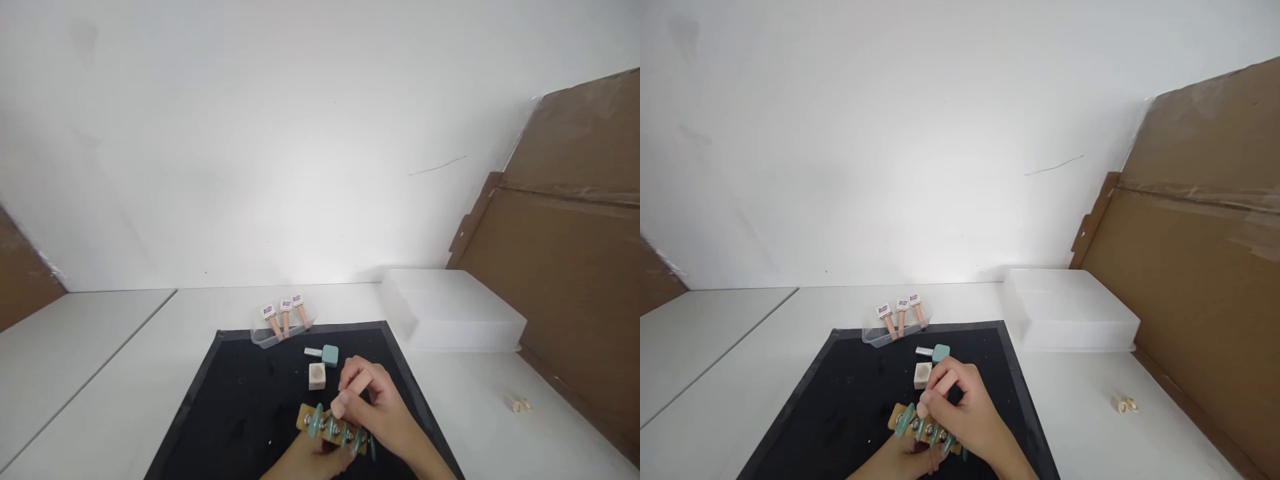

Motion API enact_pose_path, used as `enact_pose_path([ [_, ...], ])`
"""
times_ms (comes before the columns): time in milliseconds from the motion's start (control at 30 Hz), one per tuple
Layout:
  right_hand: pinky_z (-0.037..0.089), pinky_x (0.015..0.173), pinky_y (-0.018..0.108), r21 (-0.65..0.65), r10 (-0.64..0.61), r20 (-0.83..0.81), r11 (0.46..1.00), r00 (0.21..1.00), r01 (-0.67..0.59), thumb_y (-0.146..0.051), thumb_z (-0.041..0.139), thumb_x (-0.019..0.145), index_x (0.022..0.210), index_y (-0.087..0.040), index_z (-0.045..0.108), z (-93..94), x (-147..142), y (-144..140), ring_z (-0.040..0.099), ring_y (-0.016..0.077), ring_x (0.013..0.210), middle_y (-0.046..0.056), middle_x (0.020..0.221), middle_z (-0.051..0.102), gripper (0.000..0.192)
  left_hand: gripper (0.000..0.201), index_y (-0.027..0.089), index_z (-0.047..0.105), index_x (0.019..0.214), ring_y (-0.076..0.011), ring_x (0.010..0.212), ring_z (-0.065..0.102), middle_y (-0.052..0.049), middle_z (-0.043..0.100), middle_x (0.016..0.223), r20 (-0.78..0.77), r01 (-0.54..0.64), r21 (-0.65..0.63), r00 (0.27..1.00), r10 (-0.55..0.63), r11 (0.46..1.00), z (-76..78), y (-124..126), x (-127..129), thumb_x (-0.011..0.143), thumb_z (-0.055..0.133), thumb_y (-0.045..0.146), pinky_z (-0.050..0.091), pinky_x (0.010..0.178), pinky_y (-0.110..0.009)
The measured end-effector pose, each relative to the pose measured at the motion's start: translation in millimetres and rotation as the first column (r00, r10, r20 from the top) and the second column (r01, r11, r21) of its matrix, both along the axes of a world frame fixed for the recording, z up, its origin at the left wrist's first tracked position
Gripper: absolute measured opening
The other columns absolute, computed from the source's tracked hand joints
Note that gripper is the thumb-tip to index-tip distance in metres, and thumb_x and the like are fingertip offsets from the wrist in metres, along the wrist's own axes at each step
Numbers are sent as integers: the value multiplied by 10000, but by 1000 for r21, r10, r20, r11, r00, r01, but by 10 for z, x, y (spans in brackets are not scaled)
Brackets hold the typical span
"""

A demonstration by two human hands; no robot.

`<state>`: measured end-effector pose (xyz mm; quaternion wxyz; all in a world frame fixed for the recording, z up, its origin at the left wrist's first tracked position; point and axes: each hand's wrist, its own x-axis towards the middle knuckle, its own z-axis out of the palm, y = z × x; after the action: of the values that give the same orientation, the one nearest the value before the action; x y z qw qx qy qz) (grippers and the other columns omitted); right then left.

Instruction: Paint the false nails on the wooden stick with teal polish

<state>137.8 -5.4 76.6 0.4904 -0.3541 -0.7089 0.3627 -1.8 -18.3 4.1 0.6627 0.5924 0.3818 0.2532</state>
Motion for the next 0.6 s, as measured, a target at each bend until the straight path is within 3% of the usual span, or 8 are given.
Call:
enact_pose_path([
  [200, 396, 506, 233, -11, 59, 19, 998, 998, -59, -191, 584, 746, 585, -193, 525, 9, -62, -34, 517, 123, 528, -14, 583, 568, 172, 390, 178, 557, 883, -111, 627, 417, 16, 451, 691, -4, 21, 34, 1000, -21, 999, -42, 10, 7, 703, 544, 524, 367, 614, -254],
  [600, 372, 463, 221, -90, -52, 29, 994, 998, 54, -174, 575, 727, 593, -190, 528, -4, -98, -24, 491, 121, 488, -30, 521, 527, 143, 386, 180, 556, 1013, -143, 759, 473, -36, 545, 875, -2, 49, 51, 999, -49, 997, -35, -3, -6, 746, 531, 458, 383, 691, -267],
])
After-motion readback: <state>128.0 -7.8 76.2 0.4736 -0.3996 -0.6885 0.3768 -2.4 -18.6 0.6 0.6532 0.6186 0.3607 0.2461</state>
